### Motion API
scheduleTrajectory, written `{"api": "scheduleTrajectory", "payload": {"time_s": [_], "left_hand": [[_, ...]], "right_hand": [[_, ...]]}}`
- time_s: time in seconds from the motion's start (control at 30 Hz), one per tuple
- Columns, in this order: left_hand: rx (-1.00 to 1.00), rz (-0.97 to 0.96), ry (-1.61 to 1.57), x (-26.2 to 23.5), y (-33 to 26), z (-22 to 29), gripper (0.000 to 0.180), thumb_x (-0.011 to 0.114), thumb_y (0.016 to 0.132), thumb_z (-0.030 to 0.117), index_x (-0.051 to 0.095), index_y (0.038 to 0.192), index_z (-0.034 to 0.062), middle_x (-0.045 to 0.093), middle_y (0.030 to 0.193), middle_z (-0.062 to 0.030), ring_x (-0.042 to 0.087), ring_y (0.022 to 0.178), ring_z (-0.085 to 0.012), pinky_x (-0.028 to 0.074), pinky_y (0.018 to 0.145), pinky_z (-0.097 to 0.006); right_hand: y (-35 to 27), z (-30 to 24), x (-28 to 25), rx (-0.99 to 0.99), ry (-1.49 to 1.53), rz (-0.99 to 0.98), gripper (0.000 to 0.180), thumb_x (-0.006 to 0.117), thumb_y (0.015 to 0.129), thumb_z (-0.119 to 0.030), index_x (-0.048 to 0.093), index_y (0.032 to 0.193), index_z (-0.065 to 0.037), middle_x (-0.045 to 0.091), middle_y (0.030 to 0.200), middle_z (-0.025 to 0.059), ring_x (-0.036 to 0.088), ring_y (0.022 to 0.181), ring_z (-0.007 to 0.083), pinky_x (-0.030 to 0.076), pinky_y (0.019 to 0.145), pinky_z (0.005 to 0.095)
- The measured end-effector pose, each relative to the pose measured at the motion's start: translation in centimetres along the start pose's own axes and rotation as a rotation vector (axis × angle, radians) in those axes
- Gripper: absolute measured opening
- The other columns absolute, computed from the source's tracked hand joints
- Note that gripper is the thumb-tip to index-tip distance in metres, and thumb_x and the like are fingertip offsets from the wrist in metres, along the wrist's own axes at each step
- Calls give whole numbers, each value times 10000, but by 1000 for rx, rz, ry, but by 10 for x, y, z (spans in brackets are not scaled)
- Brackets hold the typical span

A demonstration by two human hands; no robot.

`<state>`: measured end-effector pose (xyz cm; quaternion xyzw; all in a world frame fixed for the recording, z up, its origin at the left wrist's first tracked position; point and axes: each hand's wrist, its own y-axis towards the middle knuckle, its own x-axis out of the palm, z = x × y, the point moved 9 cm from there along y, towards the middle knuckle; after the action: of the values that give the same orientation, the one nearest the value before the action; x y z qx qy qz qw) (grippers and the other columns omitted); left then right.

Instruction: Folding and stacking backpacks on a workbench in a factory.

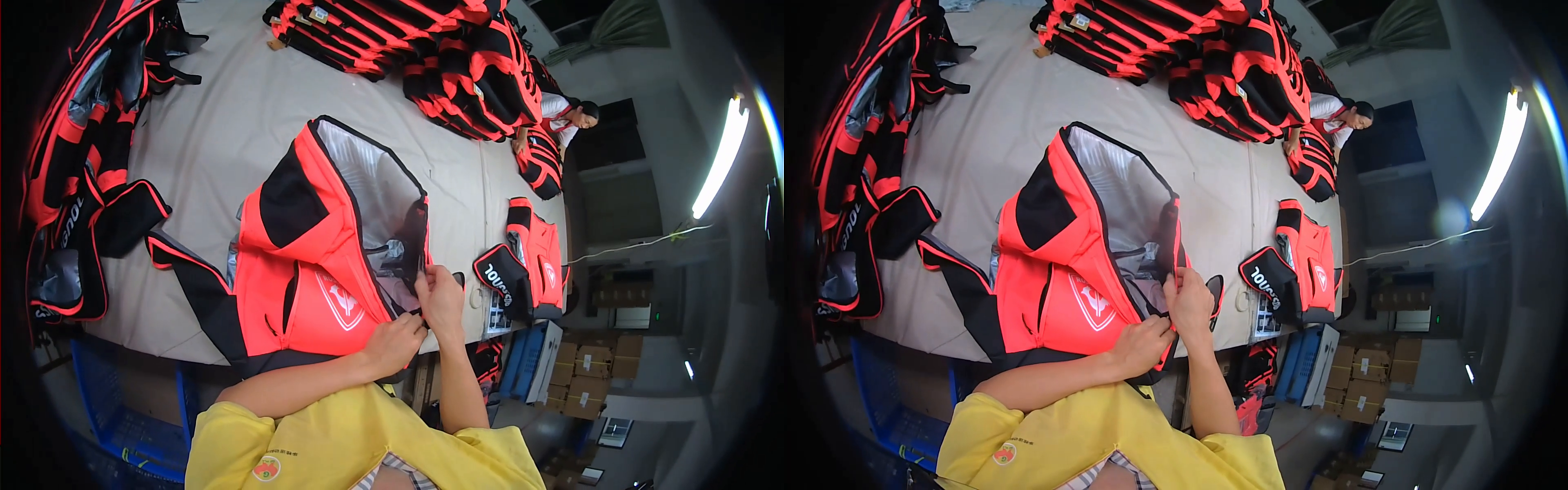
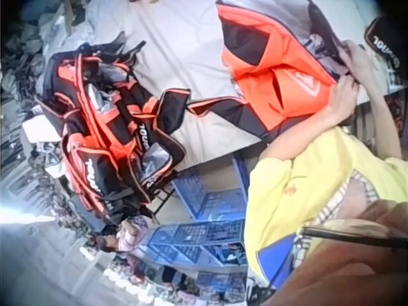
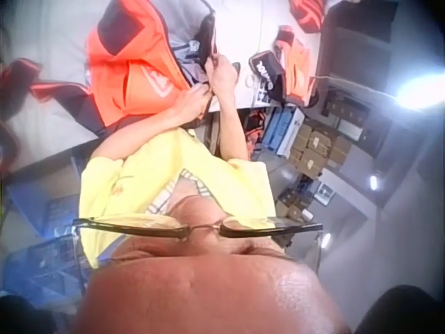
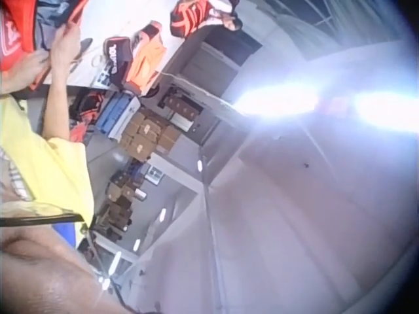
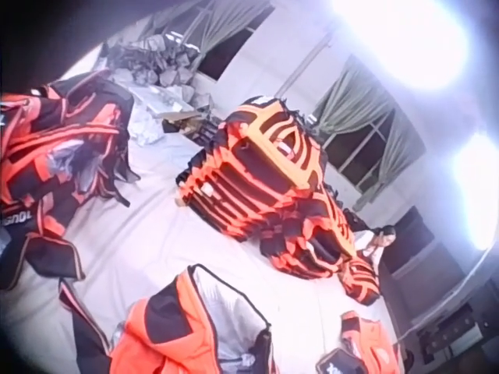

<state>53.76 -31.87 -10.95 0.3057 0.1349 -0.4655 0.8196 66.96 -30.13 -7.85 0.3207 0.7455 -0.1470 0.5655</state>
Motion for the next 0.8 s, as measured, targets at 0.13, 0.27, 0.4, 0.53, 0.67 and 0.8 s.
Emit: {"api": "scheduleTrajectory", "payload": {"time_s": [0.13, 0.27, 0.4, 0.53, 0.67, 0.8], "left_hand": [[-4, 8, -16, -3, -5, -5, 201, 650, 819, 93, 677, 1011, 40, 612, 975, -85, 650, 932, -264, 570, 672, -403], [-6, -1, -48, -2, -8, -9, 178, 649, 821, 93, 678, 990, 48, 597, 961, -78, 644, 941, -257, 573, 666, -398], [-18, -50, -21, -4, -12, -10, 198, 644, 823, 88, 683, 1012, 46, 582, 965, -77, 637, 980, -256, 575, 671, -389], [-13, -37, -29, -11, -18, -12, 223, 635, 845, 114, 684, 1046, 30, 646, 1070, -93, 652, 987, -276, 559, 797, -407], [83, 72, 279, -67, -27, 5, 405, 657, 892, 210, 691, 1260, 45, 591, 1443, -156, 509, 1398, -384, 449, 1077, -565], [-228, -68, 529, -81, -67, -45, 539, 625, 1004, 405, 603, 1453, 109, 482, 1584, -164, 344, 1536, -387, 308, 1163, -698]], "right_hand": [[-7, 53, 22, 323, 501, -239, 260, 703, 1020, -253, 742, 1019, 4, 655, 744, -12, 606, 642, 142, 475, 634, 289], [-19, 61, 36, 474, 926, -311, 170, 649, 1065, -172, 742, 1050, -30, 591, 801, -101, 496, 687, 2, 395, 600, 207], [-24, 57, 38, 476, 944, -326, 154, 655, 1059, -171, 730, 1094, -41, 623, 837, -88, 515, 706, 6, 412, 619, 206], [-27, 64, 52, 494, 956, -329, 193, 687, 1022, -146, 730, 1187, -56, 608, 824, -92, 481, 661, 23, 360, 586, 207], [-44, 113, 14, 442, 1069, -11, 397, 629, 1052, -151, 595, 1418, -1, 689, 1328, 125, 678, 1195, 194, 550, 1001, 328], [-96, 141, 11, 379, 700, 11, 528, 622, 1079, -218, 463, 1530, 7, 555, 1488, 163, 565, 1354, 256, 467, 1114, 388]]}}
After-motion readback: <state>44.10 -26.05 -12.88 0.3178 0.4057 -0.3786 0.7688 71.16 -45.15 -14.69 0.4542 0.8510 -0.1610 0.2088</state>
